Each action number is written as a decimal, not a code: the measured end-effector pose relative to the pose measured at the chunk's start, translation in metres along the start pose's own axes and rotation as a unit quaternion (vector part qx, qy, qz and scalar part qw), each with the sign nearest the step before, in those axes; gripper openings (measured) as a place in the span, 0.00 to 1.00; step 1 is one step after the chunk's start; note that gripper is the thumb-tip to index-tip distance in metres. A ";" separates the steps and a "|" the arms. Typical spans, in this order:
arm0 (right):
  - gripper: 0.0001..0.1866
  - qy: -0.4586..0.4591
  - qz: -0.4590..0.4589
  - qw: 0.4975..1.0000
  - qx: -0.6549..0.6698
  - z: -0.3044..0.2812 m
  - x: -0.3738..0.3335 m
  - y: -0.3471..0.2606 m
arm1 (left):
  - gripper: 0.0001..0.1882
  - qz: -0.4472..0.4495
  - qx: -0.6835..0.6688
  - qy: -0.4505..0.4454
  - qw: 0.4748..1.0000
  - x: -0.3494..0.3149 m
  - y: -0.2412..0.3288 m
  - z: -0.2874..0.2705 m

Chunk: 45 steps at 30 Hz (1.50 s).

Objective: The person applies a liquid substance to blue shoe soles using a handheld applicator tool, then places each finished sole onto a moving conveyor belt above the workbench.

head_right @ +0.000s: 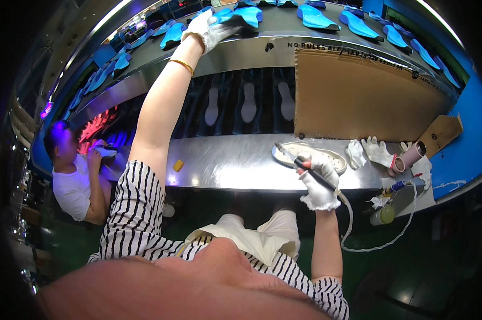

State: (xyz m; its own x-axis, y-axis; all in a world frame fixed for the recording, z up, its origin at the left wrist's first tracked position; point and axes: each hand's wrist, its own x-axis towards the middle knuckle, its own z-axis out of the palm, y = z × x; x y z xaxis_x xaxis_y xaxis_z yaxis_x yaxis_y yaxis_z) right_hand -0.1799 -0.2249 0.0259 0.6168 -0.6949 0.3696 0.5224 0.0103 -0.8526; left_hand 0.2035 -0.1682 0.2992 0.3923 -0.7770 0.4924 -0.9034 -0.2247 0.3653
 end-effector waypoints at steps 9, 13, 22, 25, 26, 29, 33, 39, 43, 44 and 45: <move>0.11 -0.011 0.063 0.996 -0.064 -0.032 0.012 0.025 | 0.16 0.188 0.356 0.277 0.873 -0.009 -0.063 -0.007; 0.10 -0.003 0.156 0.985 -0.079 -0.042 0.030 0.049 | 0.23 0.122 0.349 0.222 0.902 -0.022 -0.087 -0.038; 0.12 0.020 0.257 0.966 0.032 -0.080 0.081 0.129 | 0.20 -0.194 0.153 0.000 0.969 -0.005 -0.136 -0.048; 0.14 0.032 0.275 0.960 0.036 -0.098 0.084 0.155 | 0.20 -0.232 0.290 0.043 0.928 -0.009 -0.147 -0.058; 0.15 0.059 0.289 0.956 0.009 -0.102 0.082 0.163 | 0.22 -0.285 0.301 0.054 0.908 -0.013 -0.151 -0.062; 0.15 0.037 0.248 0.956 0.155 -0.116 0.076 0.173 | 0.27 -0.344 0.369 0.016 0.863 -0.029 -0.167 -0.088; 0.13 0.006 0.236 0.956 0.173 -0.120 0.069 0.169 | 0.31 -0.397 0.385 0.041 0.832 -0.039 -0.190 -0.105; 0.14 0.028 0.233 0.962 0.141 -0.126 0.062 0.172 | 0.28 -0.238 0.377 0.065 0.893 -0.042 -0.212 -0.110; 0.15 0.054 0.230 0.963 0.127 -0.140 0.063 0.193 | 0.28 -0.209 0.367 0.101 0.901 -0.047 -0.215 -0.109; 0.15 0.061 0.229 0.964 0.123 -0.144 0.065 0.198 | 0.28 -0.207 0.362 0.107 0.903 -0.046 -0.215 -0.106; 0.15 0.068 0.228 0.964 0.117 -0.147 0.067 0.204 | 0.28 -0.205 0.356 0.112 0.905 -0.044 -0.216 -0.104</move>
State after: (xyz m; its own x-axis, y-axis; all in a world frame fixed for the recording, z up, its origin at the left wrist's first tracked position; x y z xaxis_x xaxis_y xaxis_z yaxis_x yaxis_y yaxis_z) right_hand -0.1190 -0.3748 -0.1775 0.7397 -0.6670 -0.0895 0.3432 0.4883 -0.8023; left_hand 0.3992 -0.0239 0.2809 0.6725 -0.4228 0.6075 -0.5256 -0.8507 -0.0103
